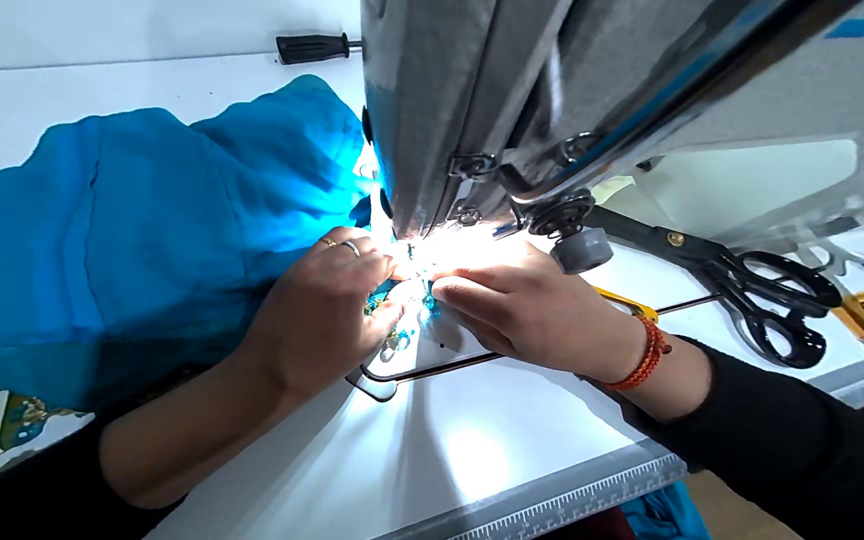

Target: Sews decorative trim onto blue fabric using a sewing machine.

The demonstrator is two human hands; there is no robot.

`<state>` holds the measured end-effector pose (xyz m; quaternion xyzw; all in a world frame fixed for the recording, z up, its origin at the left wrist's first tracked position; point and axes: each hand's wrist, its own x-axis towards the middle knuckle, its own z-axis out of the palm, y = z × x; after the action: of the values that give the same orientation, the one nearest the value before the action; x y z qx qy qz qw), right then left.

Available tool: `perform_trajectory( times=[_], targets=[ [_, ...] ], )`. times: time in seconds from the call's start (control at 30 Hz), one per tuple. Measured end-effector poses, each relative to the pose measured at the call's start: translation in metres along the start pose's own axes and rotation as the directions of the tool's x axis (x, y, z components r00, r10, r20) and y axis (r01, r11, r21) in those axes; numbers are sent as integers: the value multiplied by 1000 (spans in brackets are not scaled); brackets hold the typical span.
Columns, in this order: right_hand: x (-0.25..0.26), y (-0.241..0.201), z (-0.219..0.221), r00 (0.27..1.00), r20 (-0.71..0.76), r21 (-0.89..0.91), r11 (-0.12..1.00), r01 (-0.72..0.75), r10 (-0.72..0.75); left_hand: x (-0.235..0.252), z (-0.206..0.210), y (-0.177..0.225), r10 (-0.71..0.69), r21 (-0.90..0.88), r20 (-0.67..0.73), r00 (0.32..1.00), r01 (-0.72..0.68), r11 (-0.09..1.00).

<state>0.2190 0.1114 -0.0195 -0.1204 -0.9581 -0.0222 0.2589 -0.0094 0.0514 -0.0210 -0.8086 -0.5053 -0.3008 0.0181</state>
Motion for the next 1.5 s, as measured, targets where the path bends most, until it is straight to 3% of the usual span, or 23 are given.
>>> perform_trajectory(
  times=[1.5],
  targets=[
    [0, 2, 1, 998, 14, -5, 999, -53, 53, 3, 2, -2, 19, 19, -43, 999, -18, 1000]
  ],
)
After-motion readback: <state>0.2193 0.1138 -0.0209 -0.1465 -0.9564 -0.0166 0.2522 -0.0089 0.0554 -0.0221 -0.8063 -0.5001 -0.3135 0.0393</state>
